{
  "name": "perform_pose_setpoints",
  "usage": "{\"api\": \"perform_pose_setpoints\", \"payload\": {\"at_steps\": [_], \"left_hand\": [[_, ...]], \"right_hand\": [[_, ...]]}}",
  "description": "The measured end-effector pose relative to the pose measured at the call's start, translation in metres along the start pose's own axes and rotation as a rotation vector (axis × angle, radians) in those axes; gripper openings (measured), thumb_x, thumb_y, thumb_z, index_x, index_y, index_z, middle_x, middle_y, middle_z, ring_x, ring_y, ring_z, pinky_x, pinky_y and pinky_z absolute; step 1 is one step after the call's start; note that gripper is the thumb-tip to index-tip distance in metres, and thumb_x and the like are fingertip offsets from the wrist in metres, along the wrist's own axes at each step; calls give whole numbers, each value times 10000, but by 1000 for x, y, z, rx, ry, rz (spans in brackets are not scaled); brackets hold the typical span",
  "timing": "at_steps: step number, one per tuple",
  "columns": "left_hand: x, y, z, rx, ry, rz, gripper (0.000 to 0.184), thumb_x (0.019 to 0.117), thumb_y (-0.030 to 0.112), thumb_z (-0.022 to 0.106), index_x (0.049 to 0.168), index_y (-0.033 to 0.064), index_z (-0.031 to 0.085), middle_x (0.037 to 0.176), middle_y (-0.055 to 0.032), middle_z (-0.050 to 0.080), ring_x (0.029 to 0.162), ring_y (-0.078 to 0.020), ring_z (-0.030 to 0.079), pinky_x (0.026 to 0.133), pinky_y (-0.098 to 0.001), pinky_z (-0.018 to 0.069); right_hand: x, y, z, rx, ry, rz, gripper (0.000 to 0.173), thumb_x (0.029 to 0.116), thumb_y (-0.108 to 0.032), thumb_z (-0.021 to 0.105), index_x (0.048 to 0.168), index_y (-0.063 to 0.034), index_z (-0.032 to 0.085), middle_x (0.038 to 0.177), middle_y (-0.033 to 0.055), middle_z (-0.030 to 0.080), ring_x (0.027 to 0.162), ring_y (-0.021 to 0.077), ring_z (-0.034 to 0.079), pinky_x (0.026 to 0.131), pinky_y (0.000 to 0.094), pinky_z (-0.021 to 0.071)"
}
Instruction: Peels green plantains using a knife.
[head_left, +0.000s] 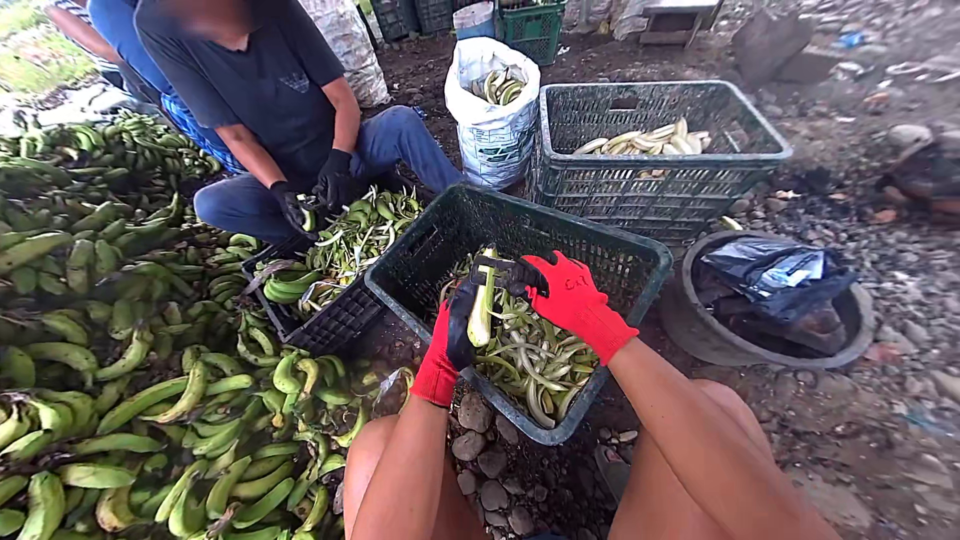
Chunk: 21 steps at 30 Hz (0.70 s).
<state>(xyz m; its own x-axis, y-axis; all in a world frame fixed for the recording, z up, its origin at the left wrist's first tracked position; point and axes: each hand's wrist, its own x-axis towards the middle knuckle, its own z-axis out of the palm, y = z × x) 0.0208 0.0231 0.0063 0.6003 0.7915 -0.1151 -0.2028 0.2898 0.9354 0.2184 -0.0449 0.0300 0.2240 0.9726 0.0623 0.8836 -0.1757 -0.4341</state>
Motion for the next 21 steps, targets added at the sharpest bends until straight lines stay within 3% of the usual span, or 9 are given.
{"api": "perform_pose_setpoints", "payload": {"at_steps": [3,5,8,10,11,14,16,19,21], "left_hand": [[-4,-2,1,48,-53,-137,416,1118,344,292,1339,74,517,831,-113,661,638,-171,648,546,-279,556],[-11,-6,3,60,-39,-171,414,1121,325,309,1352,49,516,863,-123,666,661,-193,663,580,-316,583],[-5,-11,0,51,93,-62,432,1117,366,337,1368,62,513,926,-124,672,739,-212,693,669,-367,617],[4,-14,-6,127,241,75,420,1103,385,377,1341,95,566,1007,-98,688,838,-181,687,761,-377,602],[6,-13,-7,207,327,141,417,1097,375,381,1370,119,565,1075,-82,679,904,-155,666,812,-370,579],[8,-4,-7,329,562,288,451,1088,328,406,1496,154,490,1349,-97,619,1178,-174,609,999,-422,504],[5,4,-7,381,617,337,481,1083,332,395,1539,187,445,1456,-84,561,1285,-187,557,1064,-451,456],[-1,2,-11,419,441,351,510,1076,352,427,1570,226,396,1489,-37,535,1287,-149,554,1058,-428,470],[-5,-4,-17,400,176,350,455,1048,258,471,1488,143,469,1318,-35,614,1126,-85,606,960,-327,524]], "right_hand": [[16,11,-11,190,14,164,435,1045,-288,556,1452,-135,549,1297,268,628,1200,450,620,977,658,478],[20,23,-17,354,18,214,420,1102,-346,448,1416,-94,568,1275,238,662,1207,401,633,1009,632,466],[8,15,-10,474,-69,237,526,1104,-483,361,1378,-70,539,1162,218,665,1070,358,657,925,589,493],[-11,-5,11,485,-134,181,485,1089,-481,416,1335,-83,543,1029,196,677,914,335,683,804,569,547],[-21,-18,16,473,-194,149,447,1084,-452,447,1302,-79,561,993,187,676,892,332,678,792,569,543],[-45,-49,13,315,-383,102,467,1092,-465,402,1316,-100,589,1100,182,685,1060,346,666,917,582,506],[-53,-54,8,207,-386,98,444,1091,-438,407,1350,-131,595,1169,189,692,1148,368,655,959,606,491],[-50,-46,8,127,-236,38,355,1043,-339,549,1336,-155,629,1162,183,698,1123,374,659,940,620,488],[-39,-33,12,36,-60,-20,425,986,-332,629,1387,-189,620,1230,197,681,1163,397,639,997,649,454]]}}
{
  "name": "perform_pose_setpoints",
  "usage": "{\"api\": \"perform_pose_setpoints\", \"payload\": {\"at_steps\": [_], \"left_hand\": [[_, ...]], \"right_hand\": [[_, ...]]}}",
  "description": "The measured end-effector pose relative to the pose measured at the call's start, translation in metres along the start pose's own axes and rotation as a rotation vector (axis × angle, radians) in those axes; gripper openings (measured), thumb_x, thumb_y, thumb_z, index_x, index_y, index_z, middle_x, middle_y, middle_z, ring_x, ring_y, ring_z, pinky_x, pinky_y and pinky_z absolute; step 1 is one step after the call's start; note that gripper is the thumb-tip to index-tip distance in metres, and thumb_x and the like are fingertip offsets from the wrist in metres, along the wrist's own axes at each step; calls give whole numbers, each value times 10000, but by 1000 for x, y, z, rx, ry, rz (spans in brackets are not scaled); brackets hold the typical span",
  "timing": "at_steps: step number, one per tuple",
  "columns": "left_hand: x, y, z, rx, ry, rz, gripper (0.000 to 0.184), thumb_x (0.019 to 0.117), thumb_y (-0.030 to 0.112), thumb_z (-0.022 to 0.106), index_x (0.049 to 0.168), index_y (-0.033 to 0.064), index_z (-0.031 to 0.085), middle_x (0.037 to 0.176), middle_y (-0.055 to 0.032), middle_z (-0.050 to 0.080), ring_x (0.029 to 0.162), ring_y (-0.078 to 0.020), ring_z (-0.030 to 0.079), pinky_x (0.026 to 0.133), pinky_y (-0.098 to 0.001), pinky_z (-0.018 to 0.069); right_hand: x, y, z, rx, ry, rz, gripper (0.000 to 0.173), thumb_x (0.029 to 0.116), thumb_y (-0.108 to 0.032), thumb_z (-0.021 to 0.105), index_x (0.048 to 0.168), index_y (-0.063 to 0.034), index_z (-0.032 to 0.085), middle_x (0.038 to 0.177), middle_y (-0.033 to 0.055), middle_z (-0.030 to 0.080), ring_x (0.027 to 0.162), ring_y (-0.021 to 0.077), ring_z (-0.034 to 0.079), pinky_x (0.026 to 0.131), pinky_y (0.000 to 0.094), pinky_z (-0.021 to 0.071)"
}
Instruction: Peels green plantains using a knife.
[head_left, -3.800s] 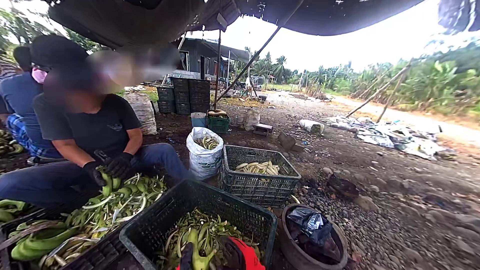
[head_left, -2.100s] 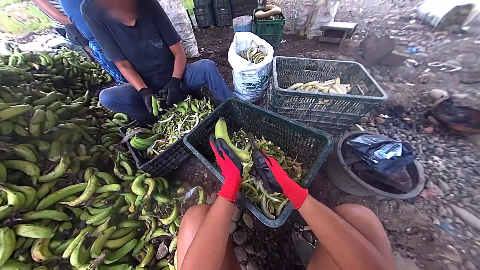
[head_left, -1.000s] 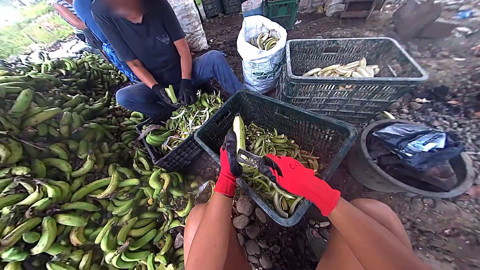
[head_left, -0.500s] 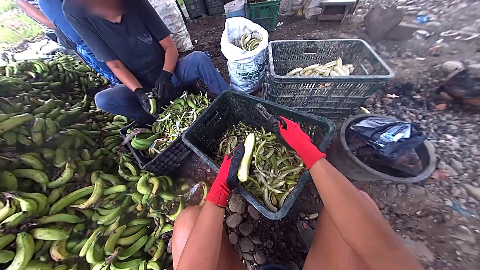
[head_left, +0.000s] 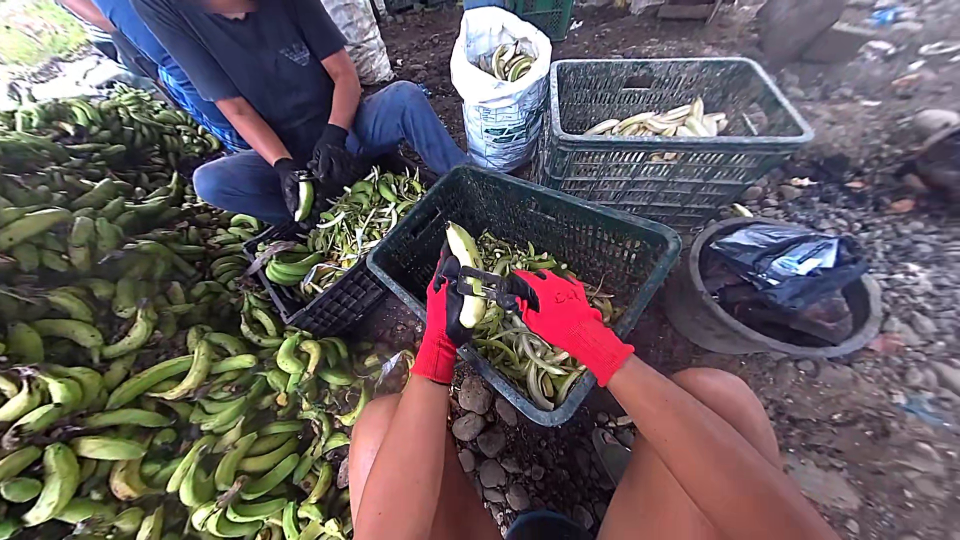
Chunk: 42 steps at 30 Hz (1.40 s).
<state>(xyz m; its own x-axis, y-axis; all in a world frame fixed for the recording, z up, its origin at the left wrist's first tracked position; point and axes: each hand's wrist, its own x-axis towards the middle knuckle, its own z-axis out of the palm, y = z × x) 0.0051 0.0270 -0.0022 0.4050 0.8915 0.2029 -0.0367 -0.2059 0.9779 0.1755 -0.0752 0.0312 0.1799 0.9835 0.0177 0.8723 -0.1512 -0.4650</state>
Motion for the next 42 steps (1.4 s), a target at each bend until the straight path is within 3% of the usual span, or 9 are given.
{"api": "perform_pose_setpoints", "payload": {"at_steps": [3,7,14,19,22,25,31,38,42], "left_hand": [[2,-5,-4,-272,-346,-280,283,1081,228,371,1252,121,569,935,-21,688,780,-85,670,692,-242,579],[-1,-2,0,-169,-561,-428,469,1071,293,421,1527,182,427,1120,-70,682,889,-143,681,786,-318,593],[8,-7,12,-49,0,-131,559,1071,524,360,1550,239,394,1387,-34,590,1182,-136,604,979,-396,530],[12,10,22,204,620,-277,550,1093,296,417,1604,143,282,1518,-153,483,1366,-287,483,1095,-522,409],[16,11,20,195,699,-280,553,1104,304,399,1611,142,251,1529,-152,471,1372,-279,484,1109,-499,405],[8,6,17,123,402,-222,563,1094,387,396,1618,226,269,1525,-89,488,1330,-211,521,1072,-474,450],[8,-8,2,-78,-529,-283,327,1072,216,403,1348,131,557,1052,-10,684,892,-72,662,804,-275,573],[18,-6,-16,-82,-714,-327,522,1049,356,470,1539,188,409,1194,-18,686,972,-80,680,860,-277,582],[15,-13,-13,-130,-317,-285,529,1065,451,420,1552,249,376,1240,-54,665,1000,-152,680,848,-369,587]], "right_hand": [[17,13,-16,-43,105,37,527,965,-311,647,1477,-222,562,1334,249,620,1264,456,567,1130,707,275],[38,41,-36,164,142,151,417,1045,-293,544,1446,-182,575,1329,205,647,1260,392,601,1075,668,381],[9,7,10,298,0,172,366,1081,-413,467,1243,-138,645,1025,173,708,967,364,694,800,626,535],[-19,-38,1,80,-210,235,399,1061,-379,493,1376,-160,602,1181,178,695,1179,360,638,1100,619,367],[-22,-38,-1,31,-234,225,420,1062,-387,485,1417,-182,579,1220,165,685,1214,347,621,1154,641,276],[-8,-15,7,16,-132,179,390,1036,-376,545,1380,-204,607,1151,156,711,1143,353,656,1132,714,266],[34,32,-17,-25,-87,120,422,1057,-343,492,1461,-241,554,1290,165,674,1260,366,608,1157,751,188],[49,62,-16,83,-107,138,390,1090,-370,427,1430,-259,581,1287,124,693,1266,336,613,1121,697,315],[42,50,-22,82,-19,291,391,1081,-396,450,1396,-213,594,1244,168,699,1224,370,634,1056,675,396]]}}
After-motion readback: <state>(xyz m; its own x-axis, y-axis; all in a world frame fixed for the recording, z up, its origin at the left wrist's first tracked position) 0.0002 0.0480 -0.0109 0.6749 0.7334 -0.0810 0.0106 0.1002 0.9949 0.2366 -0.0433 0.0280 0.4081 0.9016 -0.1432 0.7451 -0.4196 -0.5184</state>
